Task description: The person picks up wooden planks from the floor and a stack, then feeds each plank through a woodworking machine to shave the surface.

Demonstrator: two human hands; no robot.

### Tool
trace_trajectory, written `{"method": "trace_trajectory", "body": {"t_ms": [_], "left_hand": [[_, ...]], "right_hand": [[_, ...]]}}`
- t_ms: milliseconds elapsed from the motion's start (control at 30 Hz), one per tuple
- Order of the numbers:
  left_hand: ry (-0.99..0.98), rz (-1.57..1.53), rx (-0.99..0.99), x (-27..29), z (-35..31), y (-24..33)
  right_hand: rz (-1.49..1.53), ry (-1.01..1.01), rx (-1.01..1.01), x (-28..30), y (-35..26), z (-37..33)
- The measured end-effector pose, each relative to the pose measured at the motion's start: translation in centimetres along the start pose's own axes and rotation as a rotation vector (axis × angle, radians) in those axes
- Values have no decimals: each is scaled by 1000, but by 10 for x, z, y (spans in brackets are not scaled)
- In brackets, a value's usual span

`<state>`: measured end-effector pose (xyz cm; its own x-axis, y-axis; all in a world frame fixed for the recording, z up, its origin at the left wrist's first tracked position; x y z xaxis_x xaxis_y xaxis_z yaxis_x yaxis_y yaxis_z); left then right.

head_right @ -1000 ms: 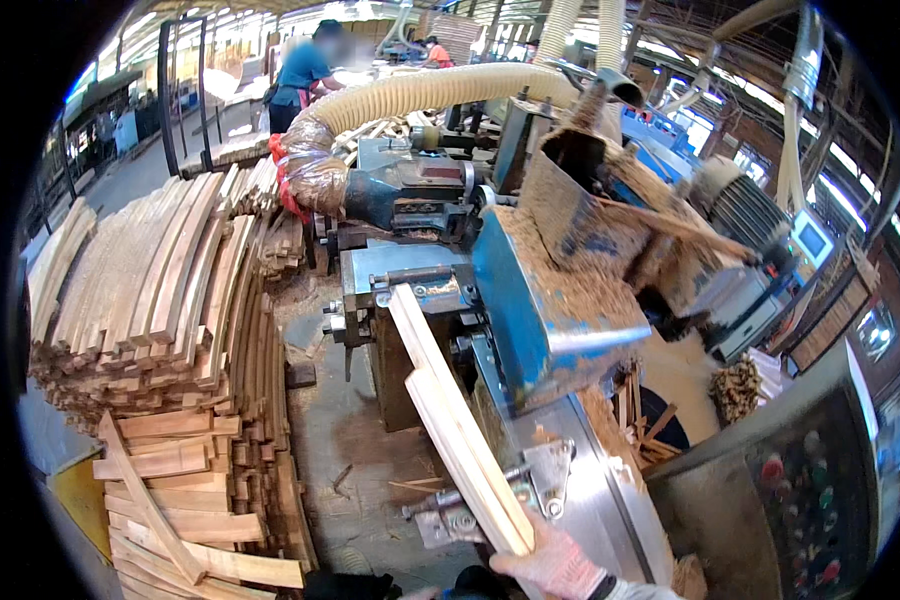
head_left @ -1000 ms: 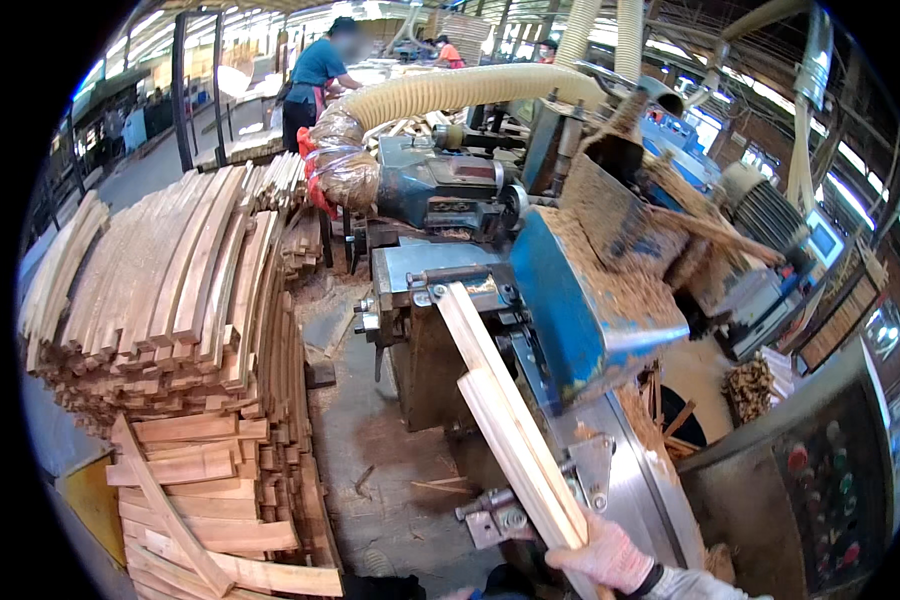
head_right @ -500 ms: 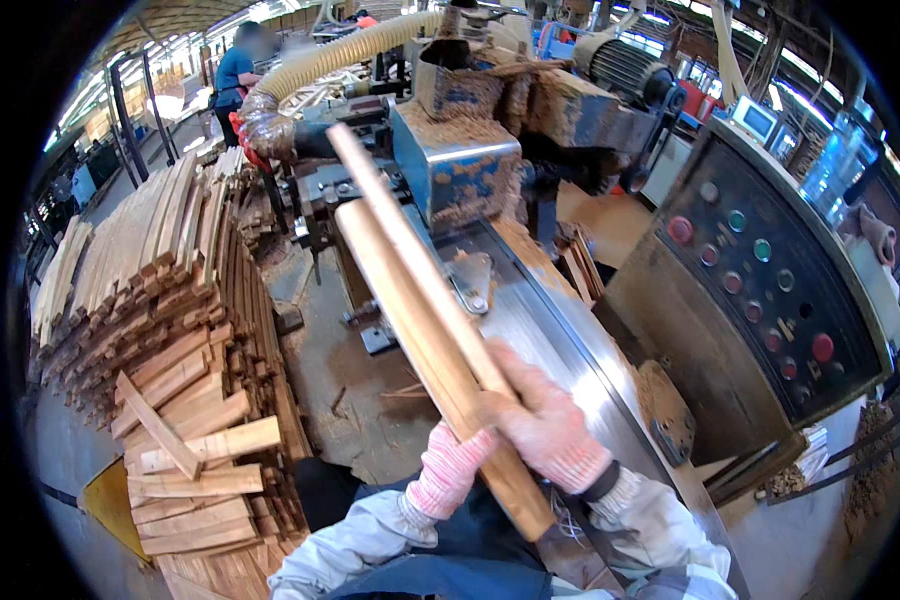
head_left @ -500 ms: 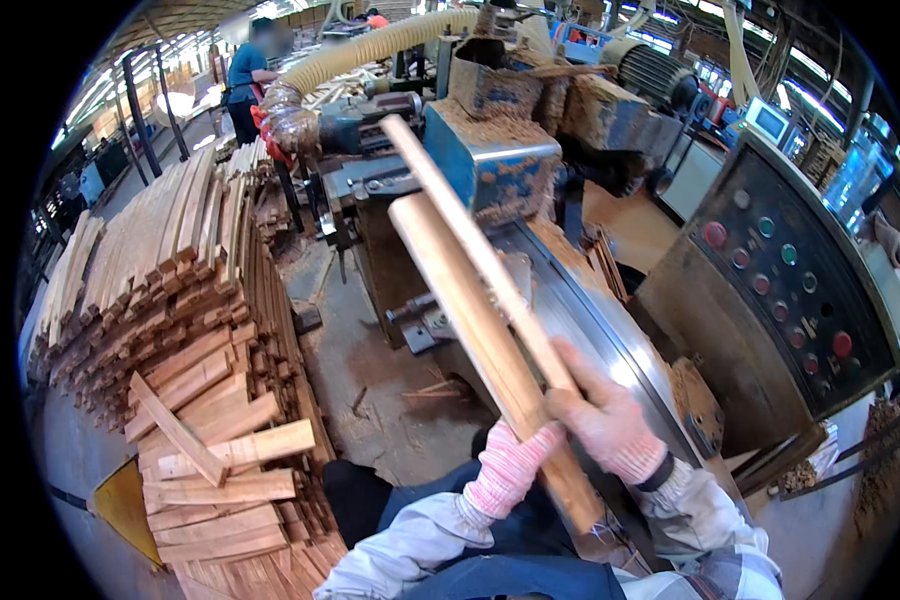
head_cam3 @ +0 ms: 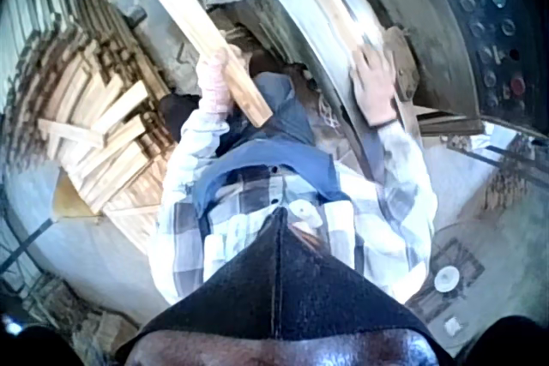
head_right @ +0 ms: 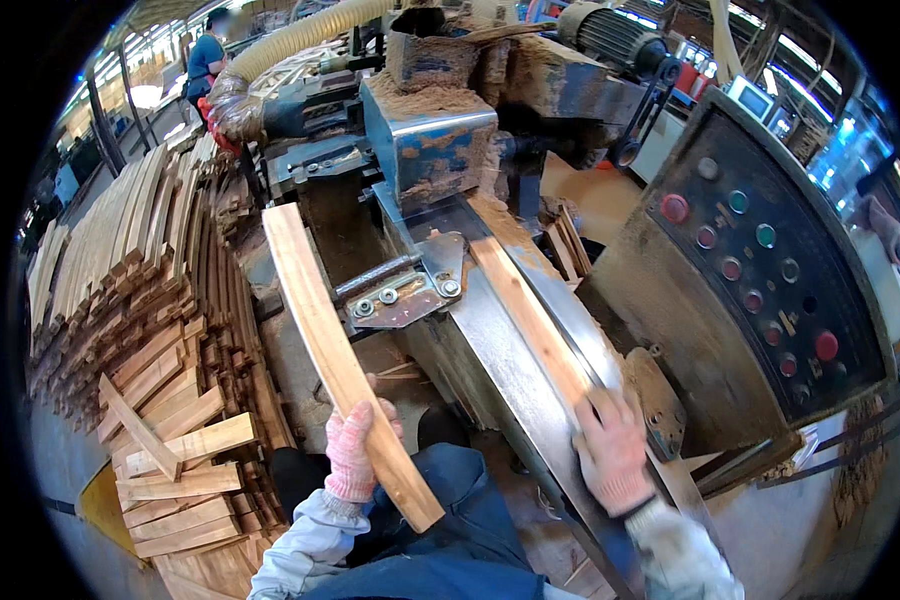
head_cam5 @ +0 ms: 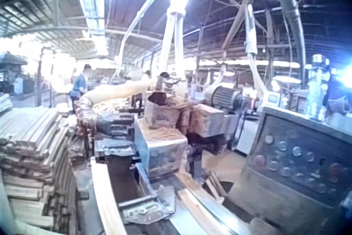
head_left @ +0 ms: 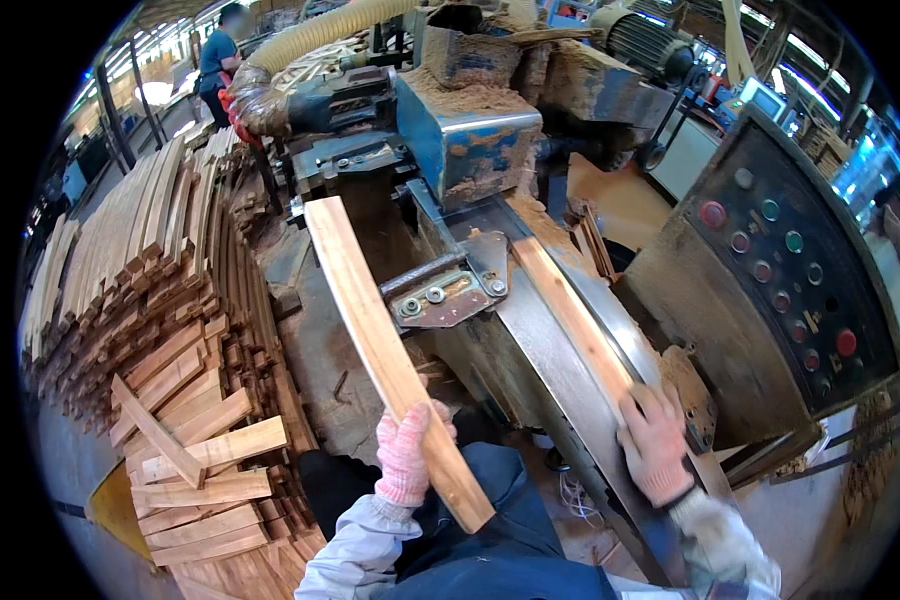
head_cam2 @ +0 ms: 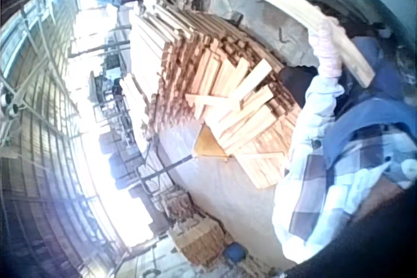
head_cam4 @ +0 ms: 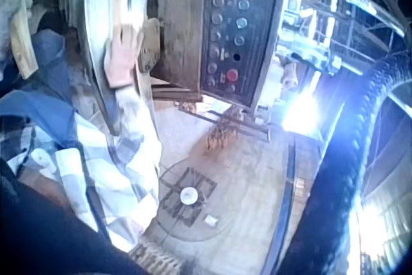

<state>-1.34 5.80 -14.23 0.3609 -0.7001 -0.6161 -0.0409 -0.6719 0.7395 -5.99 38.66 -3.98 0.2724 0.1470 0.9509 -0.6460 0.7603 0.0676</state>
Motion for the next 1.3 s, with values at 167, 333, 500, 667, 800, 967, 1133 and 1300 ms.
{"method": "trace_trajectory", "body": {"t_ms": [167,333,500,667,800,967,1133,1300], "left_hand": [[76,15,-94,33,-2,20],[92,11,-114,5,3,39],[141,67,-190,31,-2,38],[120,-28,-149,21,14,27],[132,-67,-175,28,23,30],[210,64,-259,50,11,53],[169,83,-287,16,18,65],[107,84,-296,-62,8,77]], "right_hand": [[-5,54,79,-59,24,107],[210,88,132,-63,49,143],[424,73,166,10,31,40],[476,18,294,28,18,-30],[340,226,300,-4,27,12],[391,626,21,-86,42,142],[391,783,81,-109,47,244],[928,518,27,-76,-7,246]]}}
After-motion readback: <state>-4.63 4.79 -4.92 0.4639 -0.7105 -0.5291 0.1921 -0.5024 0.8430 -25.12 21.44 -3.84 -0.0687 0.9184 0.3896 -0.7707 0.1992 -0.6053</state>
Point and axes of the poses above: each hand's wrist, its own z-axis towards the middle knuckle, its own x-axis out of the back of the hand, y = z × x, the point moved 4 cm from there along z, towards the middle knuckle, and after that the axes turned 8 degrees about x, right-handed, at the moved point
